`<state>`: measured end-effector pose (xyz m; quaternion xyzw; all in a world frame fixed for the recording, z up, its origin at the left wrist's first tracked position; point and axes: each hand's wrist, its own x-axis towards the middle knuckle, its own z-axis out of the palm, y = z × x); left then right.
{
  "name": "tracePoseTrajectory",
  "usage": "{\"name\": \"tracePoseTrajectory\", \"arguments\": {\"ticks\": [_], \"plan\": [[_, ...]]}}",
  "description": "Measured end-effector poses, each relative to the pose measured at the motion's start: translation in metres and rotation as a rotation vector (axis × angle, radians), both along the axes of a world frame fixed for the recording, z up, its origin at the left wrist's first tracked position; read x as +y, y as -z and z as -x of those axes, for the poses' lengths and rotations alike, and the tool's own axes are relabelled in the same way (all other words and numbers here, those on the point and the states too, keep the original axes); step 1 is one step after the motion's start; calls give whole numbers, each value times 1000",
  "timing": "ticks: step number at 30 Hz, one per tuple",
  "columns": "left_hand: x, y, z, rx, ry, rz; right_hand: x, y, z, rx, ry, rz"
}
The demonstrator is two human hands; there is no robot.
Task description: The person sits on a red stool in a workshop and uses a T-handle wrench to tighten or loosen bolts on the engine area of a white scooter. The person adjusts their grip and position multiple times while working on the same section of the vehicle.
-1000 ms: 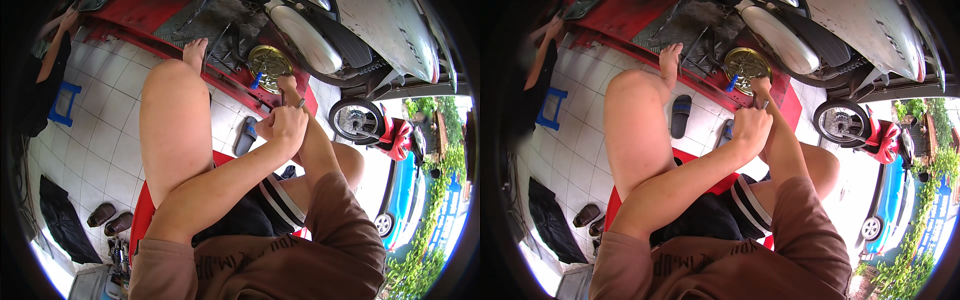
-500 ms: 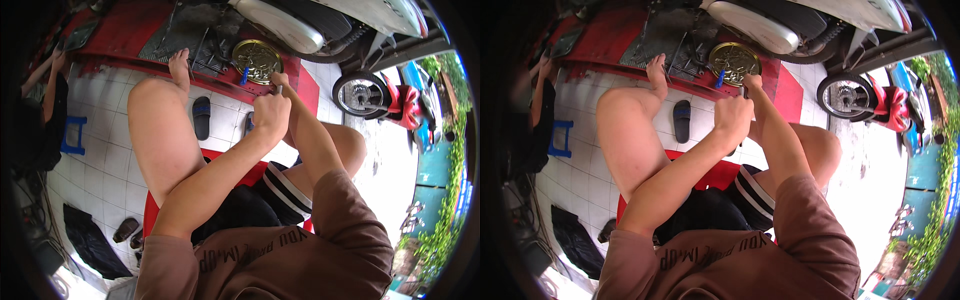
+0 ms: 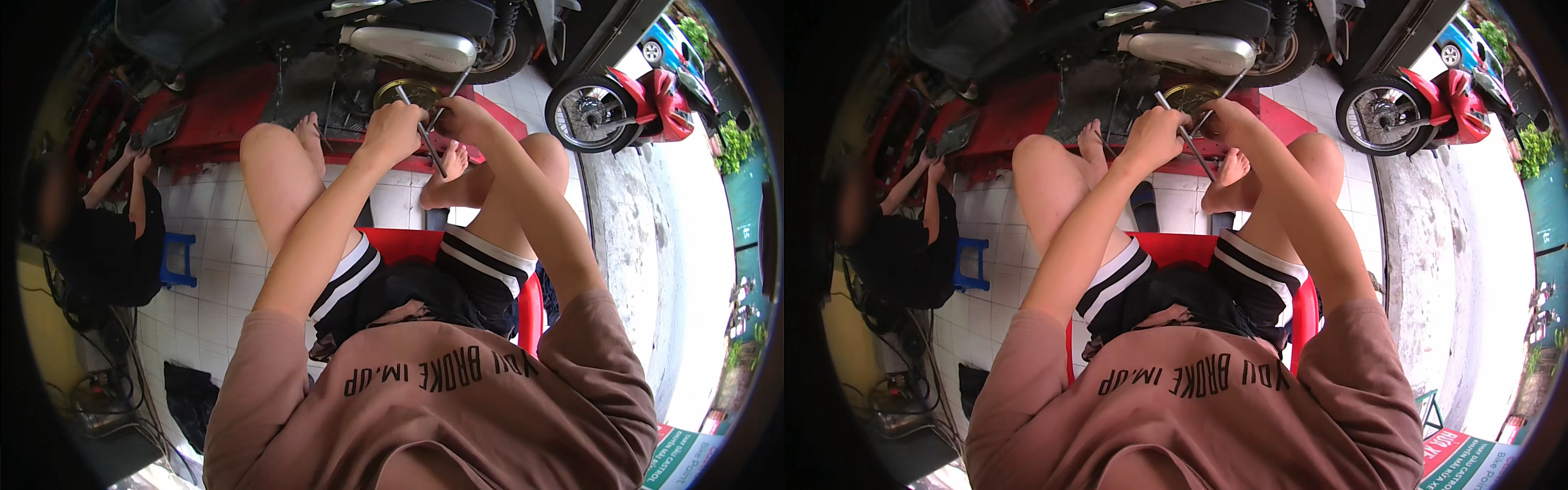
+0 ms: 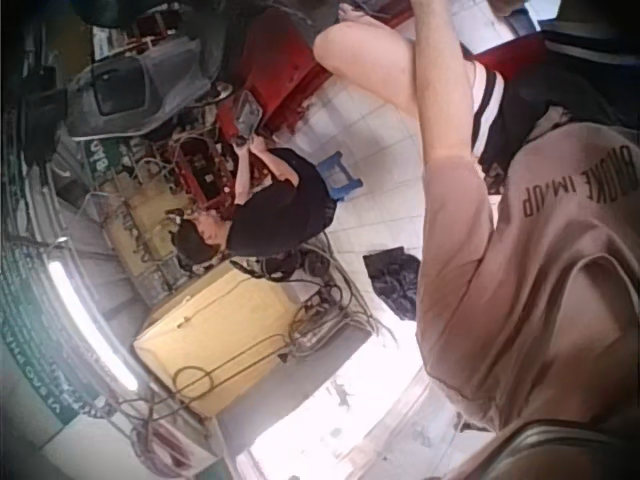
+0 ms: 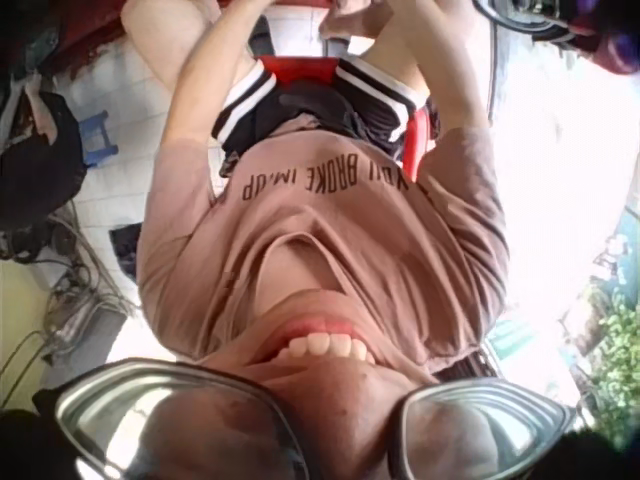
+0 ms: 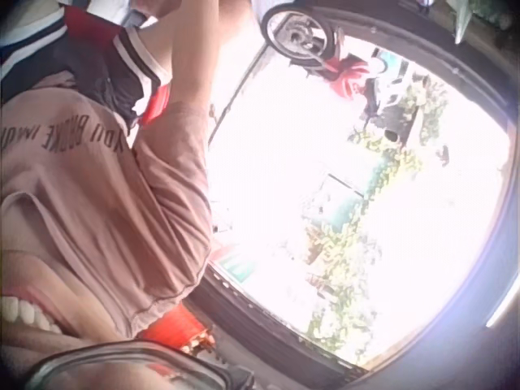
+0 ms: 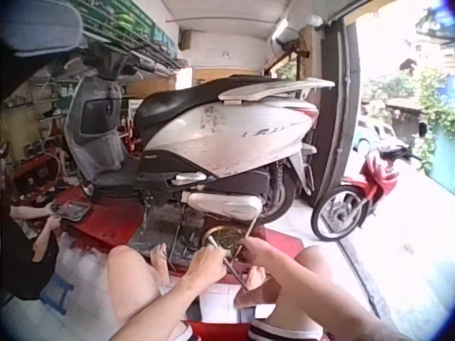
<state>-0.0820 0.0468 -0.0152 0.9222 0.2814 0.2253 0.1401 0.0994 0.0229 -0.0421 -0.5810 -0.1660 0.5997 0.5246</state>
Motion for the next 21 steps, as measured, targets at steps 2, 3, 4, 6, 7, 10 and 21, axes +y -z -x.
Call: {"name": "tracePoseTrajectory", "arguments": {"ticks": [2,3,4,6,7,10,21], "plan": [[-7,7,3,30,17,-40,-14,5,2,54,-23,22],[-9,14,1,37,54,-38,-17,25,-14,106,-97,-15],[-9,20,4,50,73,-39,-19,39,-10,160,-72,-18],[-14,35,5,119,127,-29,-19,68,-8,266,-11,-23],[-18,37,-1,141,174,-29,-11,86,-13,309,27,-14],[-19,52,10,216,179,-8,-19,81,3,155,36,19],[-24,81,-26,261,167,-36,1,115,-24,-129,272,26]]}}
